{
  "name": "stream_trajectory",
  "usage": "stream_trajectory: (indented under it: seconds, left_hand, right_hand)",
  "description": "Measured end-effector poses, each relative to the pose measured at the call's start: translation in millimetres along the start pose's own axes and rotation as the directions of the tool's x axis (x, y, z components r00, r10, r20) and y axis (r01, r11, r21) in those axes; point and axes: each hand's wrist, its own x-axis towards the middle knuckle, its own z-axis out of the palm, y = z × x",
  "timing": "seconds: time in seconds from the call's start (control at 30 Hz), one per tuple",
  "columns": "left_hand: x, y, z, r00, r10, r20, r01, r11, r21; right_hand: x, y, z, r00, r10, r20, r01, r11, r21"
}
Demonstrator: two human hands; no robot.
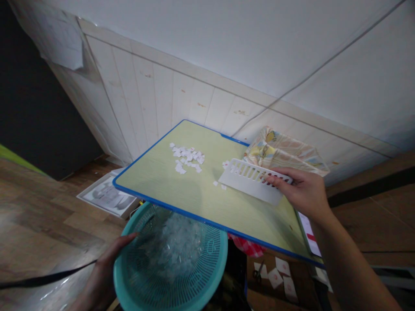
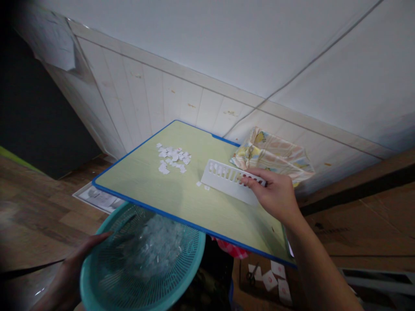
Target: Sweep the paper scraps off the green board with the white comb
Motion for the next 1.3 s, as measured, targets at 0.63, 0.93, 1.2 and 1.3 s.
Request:
stream_trajectory:
  seconds: [0.63, 0.93, 1.2, 1.3]
  left_hand:
    - [-5, -3, 3.2, 0.999, 0.028, 0.015, -0.028, 0.999, 0.023]
    - [-2, -6, 1.9, 0.999, 0.018, 0.031, -0.019, 1.0, 0.021]
    - [-8, -9, 15.7, 0.999, -0.03, 0.013, 0.03, 0.999, 0.039]
    - [-12, -9, 20.4, 1.0, -0.025, -0.004, 0.025, 0.999, 0.045]
  right_hand:
    - [40, -2, 30, 0.989, -0.087, 0.121, 0.082, 0.995, 0.05]
    - [12, 26, -11, 0.994, -0.037, 0.099, 0.038, 0.999, -0.002]
    - [-21, 30, -25, 0.999, 0.039, 0.027, -0.041, 0.998, 0.055]
    - [-29, 31, -21, 0.994, 0.086, -0.065, -0.083, 0.995, 0.048]
